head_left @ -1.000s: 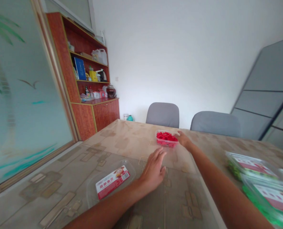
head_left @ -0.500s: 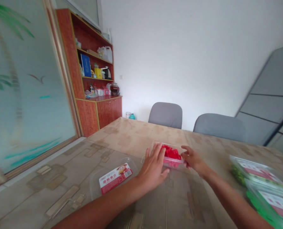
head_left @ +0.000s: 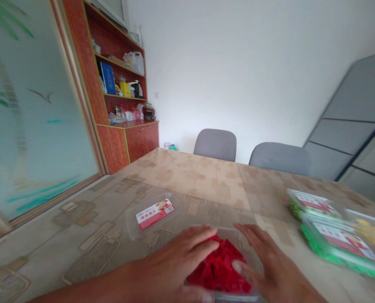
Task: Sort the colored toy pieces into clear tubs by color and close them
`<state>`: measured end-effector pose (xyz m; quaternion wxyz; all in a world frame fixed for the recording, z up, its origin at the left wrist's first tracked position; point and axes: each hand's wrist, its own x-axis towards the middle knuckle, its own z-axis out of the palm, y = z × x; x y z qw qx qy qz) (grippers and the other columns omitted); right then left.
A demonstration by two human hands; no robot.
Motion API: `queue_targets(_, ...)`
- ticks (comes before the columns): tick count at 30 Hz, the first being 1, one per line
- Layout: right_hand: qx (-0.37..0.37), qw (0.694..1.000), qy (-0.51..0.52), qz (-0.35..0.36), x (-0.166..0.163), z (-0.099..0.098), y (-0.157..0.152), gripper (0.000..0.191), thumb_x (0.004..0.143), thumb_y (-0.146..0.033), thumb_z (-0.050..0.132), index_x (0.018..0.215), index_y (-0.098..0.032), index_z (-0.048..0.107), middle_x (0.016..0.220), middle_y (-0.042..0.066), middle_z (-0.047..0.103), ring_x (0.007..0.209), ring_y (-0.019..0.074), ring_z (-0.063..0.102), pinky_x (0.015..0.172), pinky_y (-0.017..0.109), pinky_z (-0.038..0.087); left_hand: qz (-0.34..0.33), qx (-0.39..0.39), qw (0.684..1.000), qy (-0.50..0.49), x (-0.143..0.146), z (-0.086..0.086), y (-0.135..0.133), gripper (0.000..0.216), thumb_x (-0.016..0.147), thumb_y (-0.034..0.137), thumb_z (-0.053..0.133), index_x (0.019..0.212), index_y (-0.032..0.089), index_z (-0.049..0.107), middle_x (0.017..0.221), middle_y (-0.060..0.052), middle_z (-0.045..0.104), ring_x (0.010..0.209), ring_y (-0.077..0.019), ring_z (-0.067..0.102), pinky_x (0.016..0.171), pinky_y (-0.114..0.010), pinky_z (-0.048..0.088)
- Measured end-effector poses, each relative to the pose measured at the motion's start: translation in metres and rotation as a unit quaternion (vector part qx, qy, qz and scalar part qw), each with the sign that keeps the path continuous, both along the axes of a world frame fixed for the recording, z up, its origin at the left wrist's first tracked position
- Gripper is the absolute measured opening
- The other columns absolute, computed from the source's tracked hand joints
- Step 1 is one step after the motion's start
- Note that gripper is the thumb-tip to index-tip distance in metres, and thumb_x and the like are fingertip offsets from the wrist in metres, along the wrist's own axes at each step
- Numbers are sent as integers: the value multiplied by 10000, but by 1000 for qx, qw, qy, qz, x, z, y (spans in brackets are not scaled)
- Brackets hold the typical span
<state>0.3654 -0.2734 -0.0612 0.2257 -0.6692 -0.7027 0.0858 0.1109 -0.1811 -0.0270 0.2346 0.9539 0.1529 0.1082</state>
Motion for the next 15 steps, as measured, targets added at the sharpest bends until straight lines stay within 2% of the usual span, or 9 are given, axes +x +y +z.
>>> queue_targets(2, 34, 999, -37, -7, -4, -2, 5, 603, 776, -467, 598, 1318, -215, 518, 1262, 142, 580, 1113, 311, 574, 906, 457, 509, 37, -11, 999, -29, -10, -5, 22, 528, 894, 417, 538, 1389, 309, 390, 1483, -19, 332, 1345, -216, 331, 1092, -357, 298)
queue_targets(4, 56, 997, -50, -22, -3, -9, 9, 579, 796, -423, 569, 1329, -209, 501, 1207, 142, 612, 1016, 291, 634, 824, 435, 556, 84, 2, 996, -36, -24, -8, 53, 474, 912, 385, 502, 1370, 303, 413, 1470, -20, 360, 1338, -212, 339, 1104, -382, 261)
queue_targets(7, 76, 996, -31, -37, 6, -18, 10, 529, 847, -407, 505, 1338, -213, 478, 1106, 130, 651, 816, 234, 689, 688, 372, 590, 190, 35, 981, 25, -47, -13, 97, 676, 776, 357, 649, 1380, 189, 397, 1441, -121, 390, 1312, -278, 368, 1085, -415, 277)
queue_targets(8, 81, 996, -22, -39, 9, -20, 10, 506, 859, -420, 491, 1323, -217, 490, 1066, 122, 662, 761, 216, 690, 655, 351, 589, 208, 35, 975, 66, -54, -15, 107, 746, 724, 358, 688, 1379, 151, 397, 1426, -156, 402, 1295, -307, 385, 1074, -425, 290)
queue_targets(11, 88, 996, -15, -27, 20, -19, 13, 451, 868, -449, 490, 1255, -225, 548, 949, 96, 688, 659, 187, 677, 576, 304, 580, 222, 20, 964, 146, -64, -20, 118, 866, 654, 383, 728, 1389, 101, 368, 1374, -215, 444, 1234, -354, 444, 1023, -445, 343)
queue_targets(15, 88, 996, -21, 11, 26, -13, 18, 364, 865, -404, 521, 1177, -232, 597, 846, 60, 706, 631, 170, 674, 535, 253, 567, 230, 17, 963, 139, -61, -24, 112, 952, 613, 393, 756, 1424, 171, 310, 1347, -194, 466, 1203, -362, 458, 984, -448, 367)
